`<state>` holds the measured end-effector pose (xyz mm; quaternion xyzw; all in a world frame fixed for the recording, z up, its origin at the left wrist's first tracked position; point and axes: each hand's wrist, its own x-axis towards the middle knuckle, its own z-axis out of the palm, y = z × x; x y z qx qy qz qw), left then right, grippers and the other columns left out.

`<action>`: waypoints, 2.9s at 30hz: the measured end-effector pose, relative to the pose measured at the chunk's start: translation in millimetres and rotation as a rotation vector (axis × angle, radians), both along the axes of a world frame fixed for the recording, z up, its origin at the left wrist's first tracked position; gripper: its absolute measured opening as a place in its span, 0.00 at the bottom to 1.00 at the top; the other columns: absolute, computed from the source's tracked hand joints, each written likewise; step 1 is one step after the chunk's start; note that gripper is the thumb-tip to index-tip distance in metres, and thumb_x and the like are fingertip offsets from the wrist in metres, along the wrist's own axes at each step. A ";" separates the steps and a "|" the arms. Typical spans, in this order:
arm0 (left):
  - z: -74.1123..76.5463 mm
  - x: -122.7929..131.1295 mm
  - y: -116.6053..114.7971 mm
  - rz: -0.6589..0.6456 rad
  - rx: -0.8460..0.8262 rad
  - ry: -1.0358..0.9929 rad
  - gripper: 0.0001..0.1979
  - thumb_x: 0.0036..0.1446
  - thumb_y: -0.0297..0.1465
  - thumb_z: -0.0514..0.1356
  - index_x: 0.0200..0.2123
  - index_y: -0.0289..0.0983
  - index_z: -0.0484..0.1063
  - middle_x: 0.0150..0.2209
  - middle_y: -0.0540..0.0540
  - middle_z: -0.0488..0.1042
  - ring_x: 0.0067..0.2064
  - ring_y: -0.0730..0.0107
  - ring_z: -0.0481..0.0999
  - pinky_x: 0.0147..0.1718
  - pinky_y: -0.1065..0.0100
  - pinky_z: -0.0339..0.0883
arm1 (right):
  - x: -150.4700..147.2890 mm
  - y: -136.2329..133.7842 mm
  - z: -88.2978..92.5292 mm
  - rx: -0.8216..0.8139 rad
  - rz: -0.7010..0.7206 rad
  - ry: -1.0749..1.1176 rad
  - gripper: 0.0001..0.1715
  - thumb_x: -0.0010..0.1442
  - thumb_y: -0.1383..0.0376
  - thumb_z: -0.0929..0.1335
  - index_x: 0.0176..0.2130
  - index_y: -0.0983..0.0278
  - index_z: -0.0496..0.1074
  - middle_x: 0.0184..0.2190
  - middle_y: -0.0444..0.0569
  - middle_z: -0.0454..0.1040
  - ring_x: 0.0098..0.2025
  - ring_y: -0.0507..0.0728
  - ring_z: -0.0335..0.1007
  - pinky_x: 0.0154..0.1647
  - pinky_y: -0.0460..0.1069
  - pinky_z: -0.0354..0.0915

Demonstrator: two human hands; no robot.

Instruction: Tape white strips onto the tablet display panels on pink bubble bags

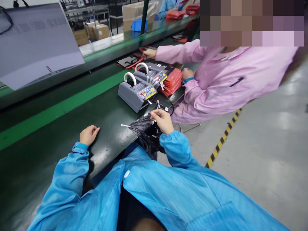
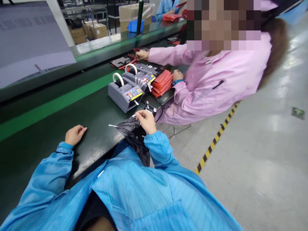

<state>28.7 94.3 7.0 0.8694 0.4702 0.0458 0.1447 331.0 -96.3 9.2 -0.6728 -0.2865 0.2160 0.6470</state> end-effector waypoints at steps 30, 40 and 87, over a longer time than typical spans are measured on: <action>-7.1 -4.8 6.2 -0.025 -0.126 -0.153 0.17 0.53 0.46 0.52 0.28 0.39 0.70 0.27 0.46 0.74 0.29 0.66 0.70 0.31 0.68 0.60 | 25.0 49.0 -12.1 -0.029 -0.338 0.224 0.25 0.41 0.48 0.75 0.24 0.64 0.66 0.18 0.41 0.67 0.22 0.47 0.64 0.21 0.43 0.56; -10.4 -7.2 8.6 -0.052 -0.096 -0.142 0.17 0.55 0.45 0.52 0.28 0.40 0.71 0.25 0.48 0.74 0.26 0.68 0.69 0.28 0.70 0.59 | 24.6 48.3 -19.2 0.030 -0.365 0.034 0.32 0.44 0.37 0.70 0.26 0.62 0.63 0.20 0.42 0.65 0.23 0.48 0.58 0.25 0.46 0.55; -4.2 -2.8 3.0 0.032 -0.202 -0.190 0.20 0.49 0.51 0.47 0.27 0.41 0.65 0.24 0.47 0.69 0.28 0.65 0.69 0.31 0.66 0.60 | -90.6 35.7 -17.9 0.096 0.413 -0.273 0.20 0.61 0.51 0.66 0.46 0.58 0.58 0.27 0.42 0.75 0.26 0.51 0.69 0.34 0.49 0.69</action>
